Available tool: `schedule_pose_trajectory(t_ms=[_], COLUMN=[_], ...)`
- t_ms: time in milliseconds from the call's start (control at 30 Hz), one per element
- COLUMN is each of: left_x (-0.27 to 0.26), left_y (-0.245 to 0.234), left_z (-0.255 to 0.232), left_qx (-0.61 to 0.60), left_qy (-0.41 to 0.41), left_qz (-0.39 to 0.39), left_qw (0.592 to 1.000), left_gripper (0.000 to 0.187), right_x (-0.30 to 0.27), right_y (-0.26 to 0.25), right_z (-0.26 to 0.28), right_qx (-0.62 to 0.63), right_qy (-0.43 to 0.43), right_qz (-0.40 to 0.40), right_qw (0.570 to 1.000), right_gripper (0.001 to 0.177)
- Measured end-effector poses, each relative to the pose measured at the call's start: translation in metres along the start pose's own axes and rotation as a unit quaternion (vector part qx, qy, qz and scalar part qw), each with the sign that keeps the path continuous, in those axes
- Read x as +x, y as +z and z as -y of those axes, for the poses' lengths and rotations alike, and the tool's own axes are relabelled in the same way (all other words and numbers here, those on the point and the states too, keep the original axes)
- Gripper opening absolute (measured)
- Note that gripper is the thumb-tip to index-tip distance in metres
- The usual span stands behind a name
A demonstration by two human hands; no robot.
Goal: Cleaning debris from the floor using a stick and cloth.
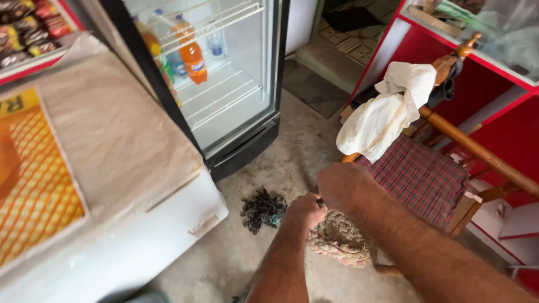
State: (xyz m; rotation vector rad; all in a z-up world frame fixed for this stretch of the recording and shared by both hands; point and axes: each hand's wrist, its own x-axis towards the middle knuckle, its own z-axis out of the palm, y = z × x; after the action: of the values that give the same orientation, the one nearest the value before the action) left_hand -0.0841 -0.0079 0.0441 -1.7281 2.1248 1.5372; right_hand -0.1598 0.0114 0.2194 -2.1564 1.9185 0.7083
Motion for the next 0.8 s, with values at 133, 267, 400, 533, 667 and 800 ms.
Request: schedule_pose_trajectory(t_ms=[133,267,400,533,667,800], left_x=[0.011,-0.03,-0.053,-0.109,-0.162,-0.183], left_y=[0.052,0.067,0.074,0.079,0.081,0.111], left_z=[0.004,-0.003,0.027,0.08,0.155,0.212], left_qx=[-0.022,-0.009,-0.001,-0.075,-0.088,-0.133], left_qy=[-0.022,-0.01,-0.082,-0.116,-0.156,-0.198], left_qz=[0.01,-0.104,-0.109,-0.199,-0.248,-0.323], left_qw=[0.999,0.995,0.991,0.97,0.952,0.916], left_gripper=[0.037,0.034,0.032,0.026,0.021,0.032], right_x=[-0.025,-0.049,-0.067,-0.084,-0.093,-0.1], right_y=[0.028,0.059,0.07,0.084,0.105,0.137], right_z=[-0.021,-0.027,-0.008,0.047,0.125,0.182], right_qx=[-0.065,-0.021,-0.023,-0.068,-0.075,-0.077], right_qy=[-0.047,-0.113,-0.126,-0.213,-0.288,-0.259], right_qz=[0.029,-0.073,-0.047,-0.074,-0.081,0.048], right_qw=[0.996,0.991,0.991,0.972,0.951,0.962], right_gripper=[0.021,0.013,0.016,0.016,0.015,0.019])
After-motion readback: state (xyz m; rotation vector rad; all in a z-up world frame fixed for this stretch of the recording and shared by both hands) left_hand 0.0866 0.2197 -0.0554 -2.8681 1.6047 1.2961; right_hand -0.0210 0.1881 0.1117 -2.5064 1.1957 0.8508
